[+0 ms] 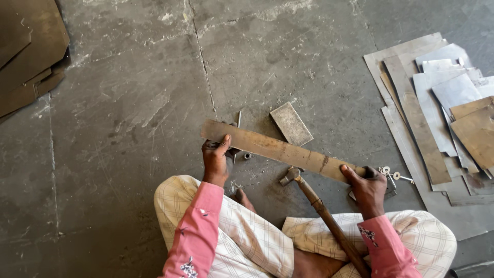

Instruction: The person sits on the floor and uses a hammer and metal punch to create holes in a long metal strip. They repeatedly position the punch on the strip and strike it with the hammer, then reposition the strip to continue the process.

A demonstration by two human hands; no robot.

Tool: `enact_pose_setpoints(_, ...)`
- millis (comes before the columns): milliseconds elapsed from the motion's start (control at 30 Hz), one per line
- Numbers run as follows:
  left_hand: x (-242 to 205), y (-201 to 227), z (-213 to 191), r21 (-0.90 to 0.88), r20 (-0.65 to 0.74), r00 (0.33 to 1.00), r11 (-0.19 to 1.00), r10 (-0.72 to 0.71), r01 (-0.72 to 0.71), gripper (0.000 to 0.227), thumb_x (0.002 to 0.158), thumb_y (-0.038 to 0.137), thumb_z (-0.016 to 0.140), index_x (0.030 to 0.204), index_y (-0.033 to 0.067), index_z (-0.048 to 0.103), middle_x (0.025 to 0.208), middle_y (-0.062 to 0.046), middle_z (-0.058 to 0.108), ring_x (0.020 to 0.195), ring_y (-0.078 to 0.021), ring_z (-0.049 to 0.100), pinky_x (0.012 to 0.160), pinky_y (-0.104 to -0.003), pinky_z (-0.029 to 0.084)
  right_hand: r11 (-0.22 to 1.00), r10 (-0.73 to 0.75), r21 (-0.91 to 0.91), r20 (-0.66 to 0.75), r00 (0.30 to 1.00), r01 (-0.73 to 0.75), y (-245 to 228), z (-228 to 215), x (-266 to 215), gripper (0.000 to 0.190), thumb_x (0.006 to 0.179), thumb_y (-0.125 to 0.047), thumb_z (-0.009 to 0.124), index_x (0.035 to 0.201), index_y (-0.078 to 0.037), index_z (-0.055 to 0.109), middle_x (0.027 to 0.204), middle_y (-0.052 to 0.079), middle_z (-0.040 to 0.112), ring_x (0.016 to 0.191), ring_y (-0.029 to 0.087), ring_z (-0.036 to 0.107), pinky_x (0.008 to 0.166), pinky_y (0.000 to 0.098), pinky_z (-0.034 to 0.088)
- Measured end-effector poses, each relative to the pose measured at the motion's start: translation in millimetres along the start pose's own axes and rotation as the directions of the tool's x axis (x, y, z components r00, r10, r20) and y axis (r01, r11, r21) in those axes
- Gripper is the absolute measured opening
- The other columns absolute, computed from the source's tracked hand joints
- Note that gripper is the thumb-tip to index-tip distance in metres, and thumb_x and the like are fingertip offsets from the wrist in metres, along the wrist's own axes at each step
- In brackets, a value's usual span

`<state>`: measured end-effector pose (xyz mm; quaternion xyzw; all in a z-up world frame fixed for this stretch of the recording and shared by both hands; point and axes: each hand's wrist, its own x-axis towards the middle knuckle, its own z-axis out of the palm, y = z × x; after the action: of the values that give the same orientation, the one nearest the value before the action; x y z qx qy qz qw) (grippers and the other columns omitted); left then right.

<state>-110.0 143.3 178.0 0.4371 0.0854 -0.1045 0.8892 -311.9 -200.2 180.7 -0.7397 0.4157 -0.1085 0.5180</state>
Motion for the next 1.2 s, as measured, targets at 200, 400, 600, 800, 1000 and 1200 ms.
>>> enact_pose_setpoints(200,4,-28,-22,0.16,0.155,0.975,0.97,0.16,-0.185,0.021,0.096,0.002,0.074,0.117,0.0019,0.069,0.108,-0.007,0.072,0.093,-0.0177,0.068,0.084,-0.035,0.057,0.941,-0.247,-0.268,-0.122,0.961,0.208,29,-1,12,0.041,0.083,-0.034,0.09,0.094,0.003,0.075,0.075,0.002,0.07,0.062,0.012,0.066,0.057,0.0267,0.051)
enact_pose_setpoints(400,14,-20,-15,-0.174,0.139,0.972,0.961,-0.19,0.213,0.037,0.1,0.031,0.061,0.124,0.0029,0.061,0.111,-0.014,0.073,0.099,-0.0306,0.072,0.085,-0.048,0.06,0.713,-0.104,0.681,0.338,0.935,-0.167,46,7,15,0.03,0.107,-0.026,0.059,0.102,0.002,0.068,0.09,0.012,0.072,0.075,0.025,0.07,0.07,0.038,0.058)
enact_pose_setpoints(600,5,-52,-8,-0.251,0.213,0.927,0.899,-0.31,0.359,0.046,0.101,0.038,0.057,0.134,0.0063,0.053,0.124,-0.014,0.069,0.111,-0.0347,0.068,0.093,-0.055,0.058,0.587,0.047,0.714,0.441,0.896,-0.382,57,18,8,0.034,0.11,-0.028,0.049,0.108,0.004,0.061,0.105,0.016,0.068,0.088,0.028,0.069,0.079,0.0457,0.061)
enact_pose_setpoints(800,-4,-59,1,-0.005,0.129,0.974,0.982,-0.188,0.19,0.049,0.098,0.028,0.067,0.136,-0.0001,0.054,0.125,-0.017,0.067,0.111,-0.0307,0.069,0.095,-0.046,0.058,0.552,0.16,0.721,0.401,0.902,-0.419,44,27,10,0.032,0.109,-0.028,0.052,0.111,0.003,0.062,0.105,0.013,0.067,0.088,0.028,0.068,0.081,0.0451,0.06)
enact_pose_setpoints(1000,-34,-72,13,0.292,0.118,0.989,0.955,-0.084,0.046,0.031,0.086,0.005,0.08,0.115,0.0013,0.071,0.107,-0.005,0.074,0.095,-0.0165,0.069,0.087,-0.031,0.057,0.728,0.017,0.637,0.356,0.934,-0.256,31,37,-16,0.028,0.107,-0.02,0.054,0.109,0.006,0.066,0.102,0.014,0.068,0.087,0.027,0.069,0.081,0.0466,0.063)
enact_pose_setpoints(1200,-32,-51,24,0.317,0.145,0.989,0.945,0.039,-0.084,0.01,0.088,0.005,0.079,0.097,0.0012,0.076,0.09,-0.002,0.076,0.081,-0.0152,0.069,0.078,-0.031,0.057,0.762,-0.117,0.633,0.341,0.933,-0.136,5,41,-24,0.02,0.101,-0.007,0.064,0.113,0.008,0.062,0.113,0.023,0.067,0.1,0.035,0.069,0.09,0.0514,0.061)
